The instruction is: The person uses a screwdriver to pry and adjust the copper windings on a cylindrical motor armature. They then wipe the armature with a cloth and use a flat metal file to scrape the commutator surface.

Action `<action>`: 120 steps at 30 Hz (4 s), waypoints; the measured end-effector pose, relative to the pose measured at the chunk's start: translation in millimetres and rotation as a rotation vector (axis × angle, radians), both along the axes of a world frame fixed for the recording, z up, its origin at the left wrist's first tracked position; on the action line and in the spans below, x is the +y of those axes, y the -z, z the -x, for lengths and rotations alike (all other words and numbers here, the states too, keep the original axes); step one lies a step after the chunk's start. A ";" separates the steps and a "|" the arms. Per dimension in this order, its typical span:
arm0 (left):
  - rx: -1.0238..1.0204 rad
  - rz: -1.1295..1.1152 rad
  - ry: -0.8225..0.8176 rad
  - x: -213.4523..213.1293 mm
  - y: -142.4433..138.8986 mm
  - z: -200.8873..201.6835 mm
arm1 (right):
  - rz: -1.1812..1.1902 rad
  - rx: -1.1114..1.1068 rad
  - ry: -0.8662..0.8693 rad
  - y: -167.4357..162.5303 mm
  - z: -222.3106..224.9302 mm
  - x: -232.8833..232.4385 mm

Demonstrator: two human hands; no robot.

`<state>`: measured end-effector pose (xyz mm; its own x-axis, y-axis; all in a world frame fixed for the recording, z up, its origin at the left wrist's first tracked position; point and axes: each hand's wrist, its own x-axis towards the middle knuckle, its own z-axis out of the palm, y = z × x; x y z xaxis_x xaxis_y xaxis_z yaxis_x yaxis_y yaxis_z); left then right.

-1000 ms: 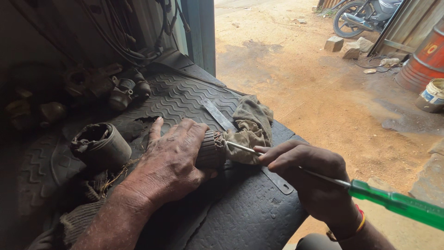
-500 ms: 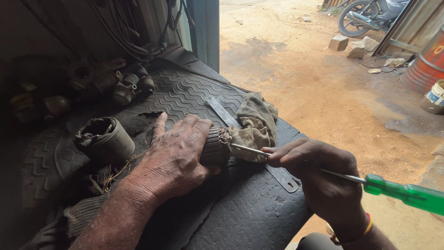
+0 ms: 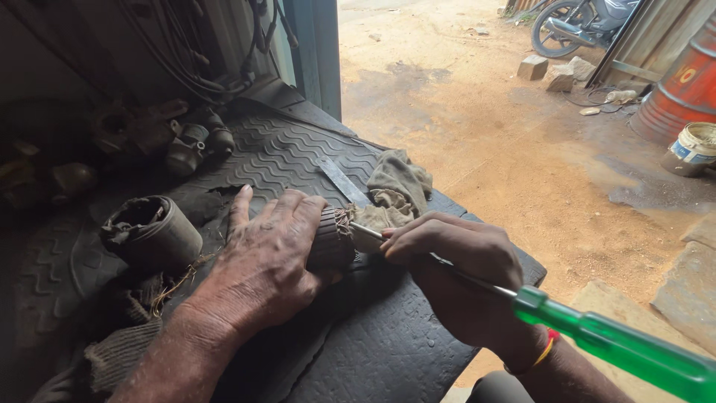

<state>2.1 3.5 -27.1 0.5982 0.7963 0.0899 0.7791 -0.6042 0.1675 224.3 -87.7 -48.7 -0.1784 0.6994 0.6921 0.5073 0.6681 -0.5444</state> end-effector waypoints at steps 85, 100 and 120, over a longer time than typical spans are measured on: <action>0.178 0.001 0.046 -26.4 -18.1 2.8 | 0.618 0.529 -0.259 -43.7 -24.6 38.1; 0.116 0.149 0.209 -21.7 -46.0 -1.7 | 0.396 0.430 -0.231 -26.7 -20.3 -1.5; 0.235 0.462 -0.058 -1.9 -53.9 -12.5 | 0.112 0.138 -0.167 22.6 -14.4 -39.4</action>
